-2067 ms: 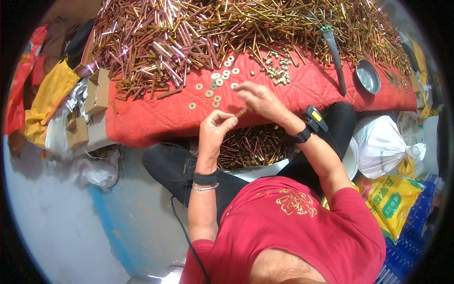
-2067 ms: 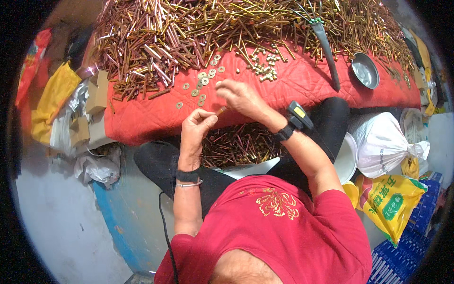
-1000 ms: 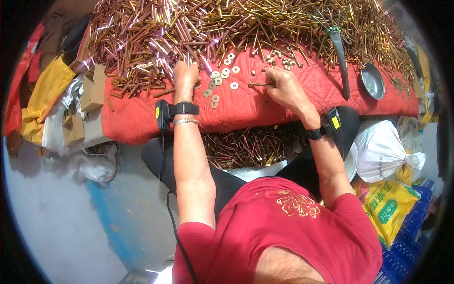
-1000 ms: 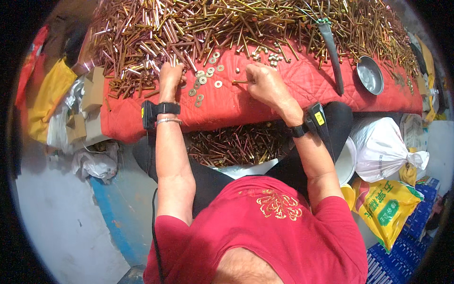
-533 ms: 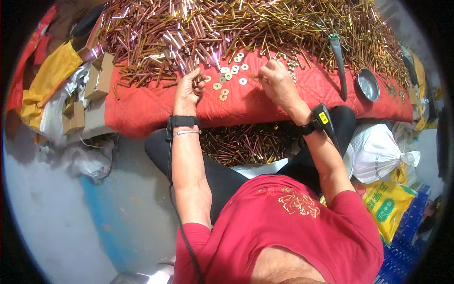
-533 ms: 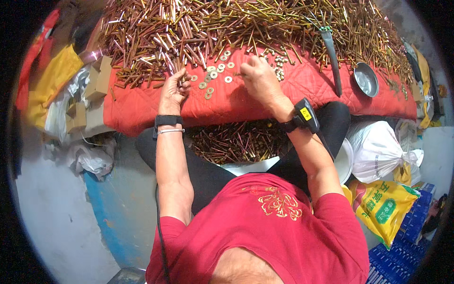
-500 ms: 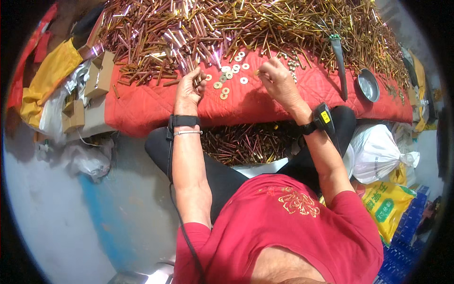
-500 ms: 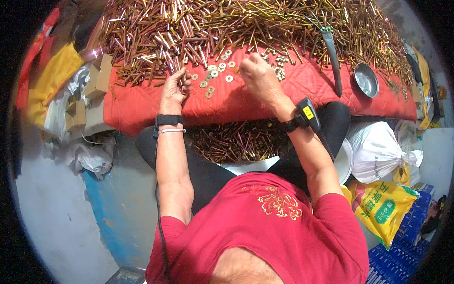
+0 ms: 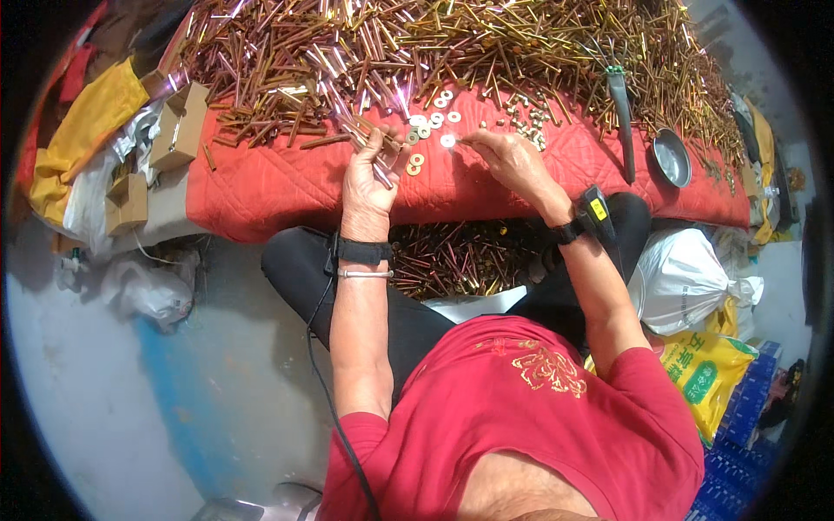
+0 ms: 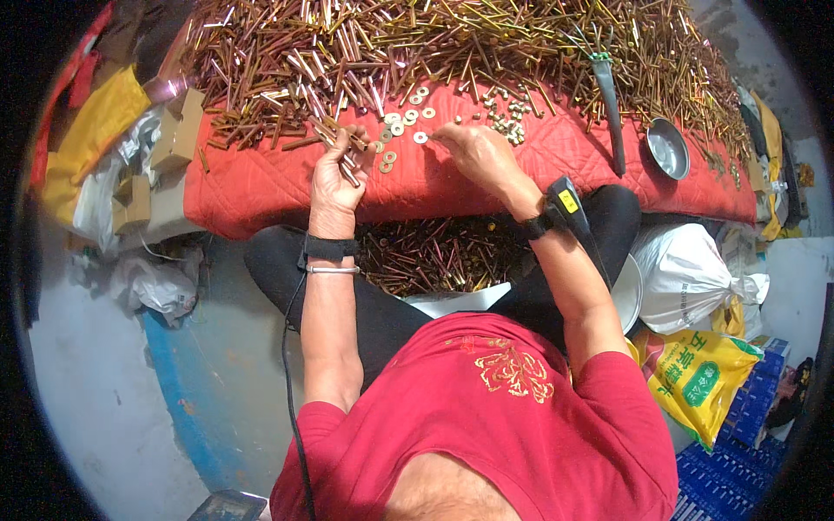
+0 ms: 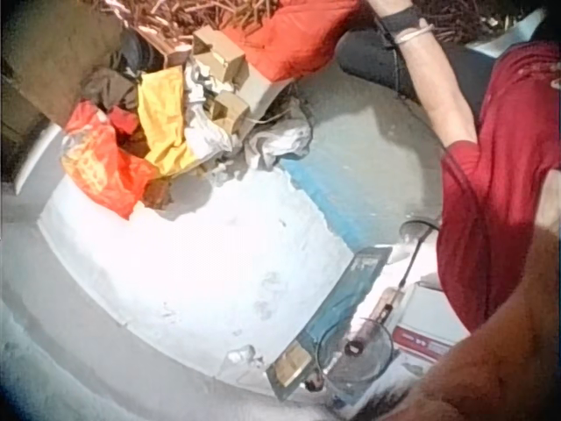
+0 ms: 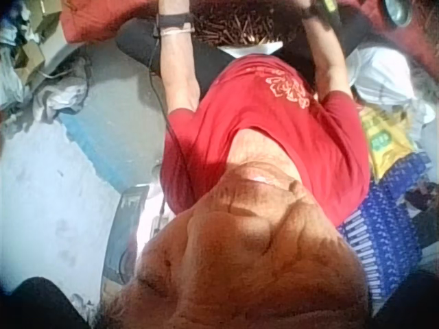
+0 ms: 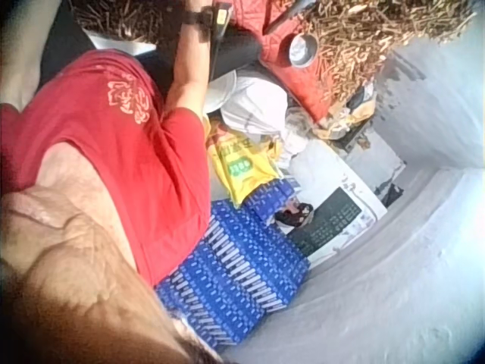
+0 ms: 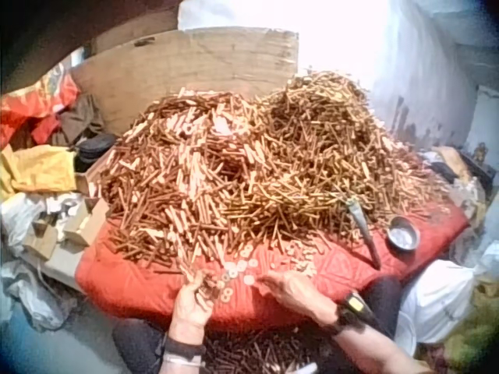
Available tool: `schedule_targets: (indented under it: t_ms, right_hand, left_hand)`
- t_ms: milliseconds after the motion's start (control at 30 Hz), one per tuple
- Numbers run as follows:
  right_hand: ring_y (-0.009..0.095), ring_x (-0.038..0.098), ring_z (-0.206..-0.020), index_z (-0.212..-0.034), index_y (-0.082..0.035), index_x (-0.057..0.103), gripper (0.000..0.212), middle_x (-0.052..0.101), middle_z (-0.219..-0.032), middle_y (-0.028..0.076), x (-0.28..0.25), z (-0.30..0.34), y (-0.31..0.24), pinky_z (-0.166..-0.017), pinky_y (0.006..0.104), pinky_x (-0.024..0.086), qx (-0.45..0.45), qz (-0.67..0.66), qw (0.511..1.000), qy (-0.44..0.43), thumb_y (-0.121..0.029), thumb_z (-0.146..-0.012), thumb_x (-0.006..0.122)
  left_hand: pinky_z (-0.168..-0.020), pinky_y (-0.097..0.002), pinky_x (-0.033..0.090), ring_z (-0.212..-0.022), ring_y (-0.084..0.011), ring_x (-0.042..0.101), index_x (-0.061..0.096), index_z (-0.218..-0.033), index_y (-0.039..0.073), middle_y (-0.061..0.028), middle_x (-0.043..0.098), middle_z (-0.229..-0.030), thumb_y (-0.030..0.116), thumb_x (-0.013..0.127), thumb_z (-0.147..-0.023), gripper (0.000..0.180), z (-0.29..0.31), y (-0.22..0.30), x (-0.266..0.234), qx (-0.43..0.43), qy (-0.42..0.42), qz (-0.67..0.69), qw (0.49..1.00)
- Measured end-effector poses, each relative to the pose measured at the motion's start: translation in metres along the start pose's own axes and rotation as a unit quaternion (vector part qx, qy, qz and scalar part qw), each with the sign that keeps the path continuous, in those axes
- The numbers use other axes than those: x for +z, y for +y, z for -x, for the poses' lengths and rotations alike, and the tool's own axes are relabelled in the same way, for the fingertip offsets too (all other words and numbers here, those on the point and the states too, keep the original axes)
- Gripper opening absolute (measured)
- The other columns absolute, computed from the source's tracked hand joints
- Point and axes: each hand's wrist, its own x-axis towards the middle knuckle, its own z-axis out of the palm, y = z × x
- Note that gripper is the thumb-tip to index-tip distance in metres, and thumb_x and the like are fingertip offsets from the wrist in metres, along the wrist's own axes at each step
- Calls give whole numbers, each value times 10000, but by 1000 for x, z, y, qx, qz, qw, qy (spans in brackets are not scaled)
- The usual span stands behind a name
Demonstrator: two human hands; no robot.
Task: Manually assembling small metal tubes and washers/rings onto pins on a padded workspace.
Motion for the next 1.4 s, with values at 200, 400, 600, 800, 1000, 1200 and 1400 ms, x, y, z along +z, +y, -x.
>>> schedule_targets:
  t_ms: [200,400,600,800,1000,1200,1400]
  right_hand:
    - [323,637,-775,-908,-84,656,152,652,-806,149,8,-23,-6,-669,398,499,-16,115,992,-38,-174,-842,553]
    - [326,650,-716,-806,-74,674,118,654,-758,151,14,-84,-26,-584,414,514,3,315,927,-203,-116,-729,593]
    - [306,644,-821,-921,-124,705,213,678,-875,105,11,-103,-26,-709,389,521,8,322,889,-326,-135,-728,616]
    - [223,612,-664,-1020,-85,631,190,630,-724,104,-6,-33,12,-592,350,472,-16,-23,993,-116,-151,-849,582]
    - [33,524,-632,-1072,-49,637,212,573,-698,-25,-37,-5,-26,-558,198,431,102,-359,925,-67,-150,-892,590]
    - [31,517,-615,-1063,-61,652,204,575,-714,-40,-35,-2,-19,-555,185,421,61,-354,929,-82,-152,-888,602]
    - [41,484,-632,-1048,-70,633,203,528,-679,-52,-61,-2,-12,-578,227,421,-27,-279,903,-327,-183,-879,614]
  left_hand:
    - [-624,-287,561,-737,-133,641,617,-1024,57,-48,670,-898,125,630,-851,186,12,-6,-9,42,54,-64,996]
    - [-380,-174,305,-492,-48,423,571,-1120,35,-64,638,-887,92,571,-897,230,18,-13,-4,57,36,-62,996]
    - [-357,-176,249,-425,-36,339,570,-1011,36,-102,646,-917,99,543,-914,118,26,-15,-1,56,19,-64,996]
    - [-327,-175,228,-369,-33,313,582,-980,-25,-27,552,-665,173,516,-922,216,30,-14,8,-22,-5,-114,993]
    - [-333,-161,224,-362,-13,284,594,-921,-91,57,390,-521,182,557,-890,277,35,-14,11,-109,-61,-144,982]
    - [-334,-163,220,-360,-14,287,592,-924,-85,70,370,-506,152,542,-884,245,32,-17,13,-145,-77,-189,968]
    - [-364,-170,208,-393,-9,325,613,-847,16,67,465,-556,142,629,-783,142,43,-15,26,-182,-58,-349,918]
